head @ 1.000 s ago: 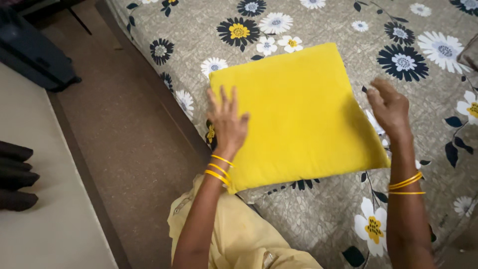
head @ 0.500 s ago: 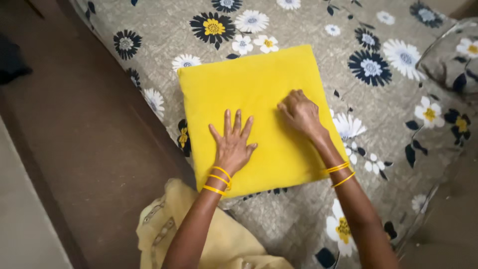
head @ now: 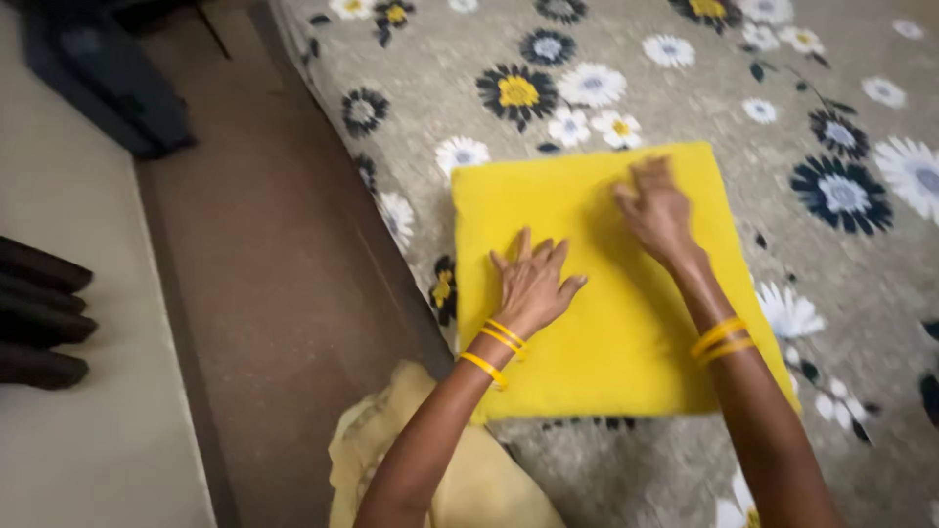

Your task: The person fluffs and places pillows onto the bed, straightens and tucks in the bedsheet by hand, and positions a folded blanket on the bed.

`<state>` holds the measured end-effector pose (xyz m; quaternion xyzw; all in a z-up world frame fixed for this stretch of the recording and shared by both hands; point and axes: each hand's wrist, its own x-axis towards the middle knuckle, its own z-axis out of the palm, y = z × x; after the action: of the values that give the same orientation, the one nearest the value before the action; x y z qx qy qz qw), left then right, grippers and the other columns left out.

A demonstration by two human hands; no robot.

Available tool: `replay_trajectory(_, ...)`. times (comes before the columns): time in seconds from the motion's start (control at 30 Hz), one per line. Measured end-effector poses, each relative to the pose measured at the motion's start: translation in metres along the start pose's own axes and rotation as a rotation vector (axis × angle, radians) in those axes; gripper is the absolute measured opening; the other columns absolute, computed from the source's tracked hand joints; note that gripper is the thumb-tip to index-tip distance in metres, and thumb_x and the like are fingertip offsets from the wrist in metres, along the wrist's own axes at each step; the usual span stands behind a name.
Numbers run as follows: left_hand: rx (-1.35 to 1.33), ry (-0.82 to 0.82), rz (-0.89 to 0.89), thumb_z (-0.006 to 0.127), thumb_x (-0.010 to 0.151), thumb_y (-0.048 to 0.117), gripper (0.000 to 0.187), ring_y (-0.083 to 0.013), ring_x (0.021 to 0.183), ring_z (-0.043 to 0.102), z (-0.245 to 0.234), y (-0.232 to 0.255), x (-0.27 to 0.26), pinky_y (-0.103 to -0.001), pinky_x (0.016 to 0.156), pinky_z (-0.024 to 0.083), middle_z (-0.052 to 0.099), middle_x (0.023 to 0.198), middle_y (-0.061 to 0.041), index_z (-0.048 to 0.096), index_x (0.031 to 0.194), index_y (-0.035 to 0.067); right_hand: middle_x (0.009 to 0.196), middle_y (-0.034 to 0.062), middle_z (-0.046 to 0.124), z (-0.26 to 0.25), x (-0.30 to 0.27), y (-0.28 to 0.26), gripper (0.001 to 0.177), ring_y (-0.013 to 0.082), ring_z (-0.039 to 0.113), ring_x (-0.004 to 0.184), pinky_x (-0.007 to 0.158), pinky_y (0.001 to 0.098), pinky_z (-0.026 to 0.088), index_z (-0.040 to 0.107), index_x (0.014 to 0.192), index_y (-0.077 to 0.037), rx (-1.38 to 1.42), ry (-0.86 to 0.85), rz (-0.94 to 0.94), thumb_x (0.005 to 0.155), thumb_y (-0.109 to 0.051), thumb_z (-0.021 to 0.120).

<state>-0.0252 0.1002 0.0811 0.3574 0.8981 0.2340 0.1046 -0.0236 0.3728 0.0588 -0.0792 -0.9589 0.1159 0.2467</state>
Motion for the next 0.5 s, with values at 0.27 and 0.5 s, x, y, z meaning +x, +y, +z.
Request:
replay_trajectory(0.27,0.175,0.271,0.012,0.057,0.093,0.055,0.081,-0.0448,0.154,-0.005,0.026,-0.058,0.08,-0.089,0.103,0.005,0.011,0.17,-0.015,0.026,0.161,0.025,0.149,0.0304,0.051,0.036,-0.013,0.016,0.052,0.0494,0.042,0.141,0.109,0.0693,0.032,0.058,0.138,0.005,-0.452,0.103,-0.007,0.104,-0.035,0.058)
replay_trajectory(0.5,0.249,0.156,0.012,0.056,0.095,0.062,0.085,-0.0522,0.155,-0.006,0.017,-0.052,0.079,-0.092,0.1,0.009,0.009,0.169,-0.021,0.023,0.163,0.023,0.149,0.0363,0.048,0.018,-0.03,0.009,0.053,0.0547,0.036,0.146,0.118,0.0646,0.033,0.054,0.138,0.009,-0.079,0.177,0.004,0.108,-0.035,0.05)
